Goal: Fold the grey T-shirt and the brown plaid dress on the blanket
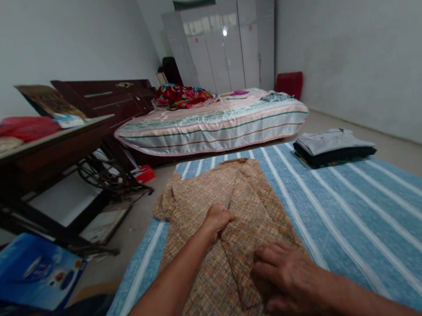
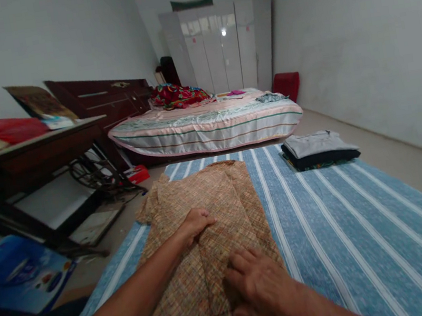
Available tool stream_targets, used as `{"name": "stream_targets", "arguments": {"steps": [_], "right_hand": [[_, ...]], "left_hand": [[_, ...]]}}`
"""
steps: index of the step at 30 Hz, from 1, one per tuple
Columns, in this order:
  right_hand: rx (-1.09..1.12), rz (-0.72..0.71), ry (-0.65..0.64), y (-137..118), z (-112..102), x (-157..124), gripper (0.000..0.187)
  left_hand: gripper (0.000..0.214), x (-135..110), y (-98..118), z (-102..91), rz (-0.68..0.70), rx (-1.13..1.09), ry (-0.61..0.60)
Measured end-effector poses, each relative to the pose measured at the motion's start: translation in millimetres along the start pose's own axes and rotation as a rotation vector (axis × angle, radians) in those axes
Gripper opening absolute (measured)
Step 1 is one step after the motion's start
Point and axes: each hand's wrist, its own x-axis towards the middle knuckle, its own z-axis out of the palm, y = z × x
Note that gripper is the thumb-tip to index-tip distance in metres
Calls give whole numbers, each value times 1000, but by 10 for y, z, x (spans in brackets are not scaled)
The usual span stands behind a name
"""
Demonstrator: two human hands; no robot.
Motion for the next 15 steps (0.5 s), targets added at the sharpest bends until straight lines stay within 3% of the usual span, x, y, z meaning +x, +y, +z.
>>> {"name": "stream_targets", "arguments": {"steps": [6,12,15], "right_hand": [[-194,33,36,-59,281,-54,9],[-105,57,171,-89,228,-8,13],[-100,87,115,-161,268,-38,10]], "left_hand": [[17,47,-27,23,32,34,79],[12,71,-33,32,87,154,123],[13,83,-64,-12,120,270,145]]}}
